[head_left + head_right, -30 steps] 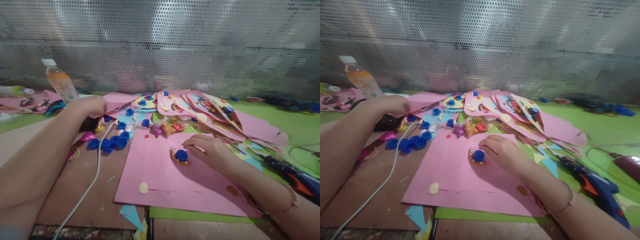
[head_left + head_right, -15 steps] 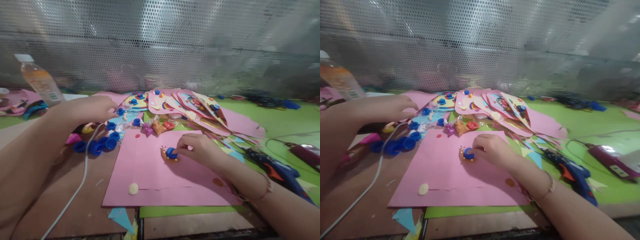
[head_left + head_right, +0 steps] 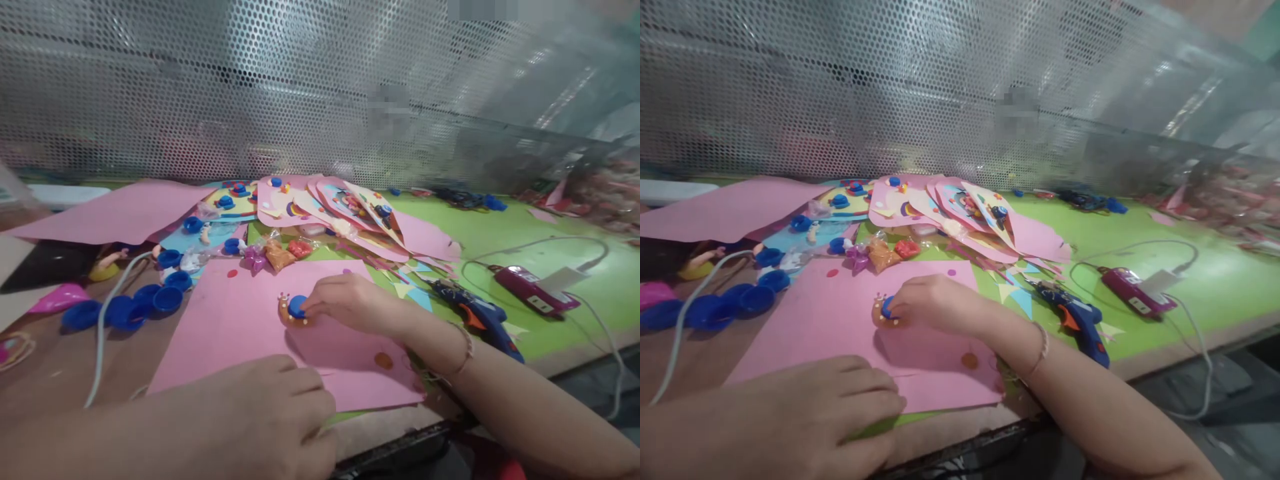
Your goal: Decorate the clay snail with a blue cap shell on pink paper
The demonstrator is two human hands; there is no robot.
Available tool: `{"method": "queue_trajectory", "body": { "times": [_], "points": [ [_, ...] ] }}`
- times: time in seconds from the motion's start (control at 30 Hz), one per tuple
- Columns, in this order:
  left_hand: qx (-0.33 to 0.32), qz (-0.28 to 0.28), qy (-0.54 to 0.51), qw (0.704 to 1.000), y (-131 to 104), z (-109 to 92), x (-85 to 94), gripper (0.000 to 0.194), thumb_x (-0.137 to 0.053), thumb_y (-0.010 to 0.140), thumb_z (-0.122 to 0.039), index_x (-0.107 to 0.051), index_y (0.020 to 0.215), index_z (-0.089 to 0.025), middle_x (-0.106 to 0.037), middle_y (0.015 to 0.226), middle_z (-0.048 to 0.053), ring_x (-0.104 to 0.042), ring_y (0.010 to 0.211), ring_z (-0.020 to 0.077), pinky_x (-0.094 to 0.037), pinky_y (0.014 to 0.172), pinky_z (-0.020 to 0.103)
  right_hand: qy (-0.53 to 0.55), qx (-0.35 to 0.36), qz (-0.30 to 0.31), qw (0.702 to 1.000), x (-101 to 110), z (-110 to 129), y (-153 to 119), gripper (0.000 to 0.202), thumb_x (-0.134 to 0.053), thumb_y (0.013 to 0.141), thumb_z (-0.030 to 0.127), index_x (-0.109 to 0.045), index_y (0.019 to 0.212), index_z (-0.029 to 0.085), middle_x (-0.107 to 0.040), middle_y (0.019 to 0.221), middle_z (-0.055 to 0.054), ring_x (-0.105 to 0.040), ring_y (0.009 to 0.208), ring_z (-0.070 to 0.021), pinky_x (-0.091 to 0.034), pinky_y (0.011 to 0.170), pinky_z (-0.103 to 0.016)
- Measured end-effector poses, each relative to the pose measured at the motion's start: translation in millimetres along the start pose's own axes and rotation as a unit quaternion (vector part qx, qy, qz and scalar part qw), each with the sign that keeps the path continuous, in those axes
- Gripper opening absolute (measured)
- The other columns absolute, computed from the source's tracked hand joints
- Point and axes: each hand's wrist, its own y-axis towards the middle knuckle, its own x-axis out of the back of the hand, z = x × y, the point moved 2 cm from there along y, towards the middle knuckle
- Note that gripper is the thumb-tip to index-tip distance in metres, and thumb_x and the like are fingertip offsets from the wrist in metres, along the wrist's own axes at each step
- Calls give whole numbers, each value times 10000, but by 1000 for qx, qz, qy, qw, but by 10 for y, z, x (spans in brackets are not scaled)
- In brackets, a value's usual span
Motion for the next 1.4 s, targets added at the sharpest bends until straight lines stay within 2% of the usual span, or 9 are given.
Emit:
{"method": "queue_trajectory", "body": {
  "times": [0.13, 0.3, 0.47, 0.67, 0.8, 1.0, 1.13, 1.3, 1.4],
  "points": [
    [-42, 24, -9, 999, 77, -38, -16, 396, -438, 885, -243, -557, 1262, -255, -644, 1213, 50, -576, 1130, 197, -452, 952, 297, 106, -171, -57, 978, 49, -148, -18, 169, -507, 863, 160, -662, 795, 157, -709, 739, -29, -663, 686, -109, -533, 673, -235],
    [-33, 86, -31, 995, 32, -4, -96, 445, -370, 916, -246, -478, 1340, -167, -471, 1394, 95, -456, 1282, 223, -388, 1054, 349, 221, -318, -168, 906, 180, -447, -79, 321, -545, 818, 437, -588, 674, 153, -668, 625, -38, -635, 541, -124, -522, 536, -248],
    [-34, 28, -82, 996, -26, 54, -212, 490, -426, 897, -237, -414, 1385, -193, -440, 1407, 111, -438, 1295, 235, -357, 1083, 380, 165, -401, -270, 860, 335, -807, -192, 393, -560, 784, 544, -638, 737, 161, -647, 638, -35, -628, 596, -146, -535, 611, -290],
    [-33, 32, -127, 991, -20, 73, -233, 490, -404, 903, -216, -401, 1393, -204, -408, 1429, 119, -434, 1298, 241, -371, 1078, 392, -125, -326, -210, 913, 276, -1035, -290, 174, -584, 810, 261, -724, 760, 170, -629, 1110, -139, -573, 1110, -266, -425, 970, -448],
    [-17, 26, -160, 987, -21, 66, -188, 487, -432, 885, -193, -436, 1370, -234, -439, 1421, 95, -442, 1293, 234, -377, 1076, 376, -161, -274, -113, 941, 158, -1094, -310, 228, -515, 836, 159, -734, 775, 174, -677, 1020, -117, -633, 1017, -241, -489, 892, -399],
    [-21, -9, -118, 993, 7, 17, -46, 437, -508, 856, -225, -512, 1293, -241, -512, 1374, 79, -467, 1268, 238, -392, 1064, 364, -180, -269, -136, 936, 244, -1068, -323, 272, -474, 848, 145, -725, 753, 188, -709, 956, -80, -669, 911, -216, -523, 829, -350],
    [4, -137, -43, 990, 29, 229, 73, 334, -404, 898, -194, -563, 1186, -134, -543, 1315, 157, -473, 1243, 230, -397, 1052, 360, -197, -252, -201, 926, 297, -841, -251, 280, -452, 886, 200, -717, 796, 208, -699, 953, -73, -661, 894, -206, -522, 827, -347],
    [119, -346, 1, 931, 8, 785, 121, 339, -484, 850, -199, -522, 1185, -161, -562, 1255, 124, -478, 1213, 237, -388, 1041, 423, -59, -158, -221, 961, 182, -409, -73, 227, -495, 892, 234, -706, 824, 184, -696, 919, -79, -659, 872, -183, -541, 787, -314],
    [177, -346, -92, 917, 20, 999, 79, 491, -599, 767, -304, -485, 1222, -162, -529, 1302, 128, -511, 1173, 254, -465, 955, 394, 13, -119, -177, 977, 60, -236, 3, 214, -510, 894, 241, -701, 822, 179, -702, 901, -80, -660, 891, -173, -549, 793, -304]
  ]
}}
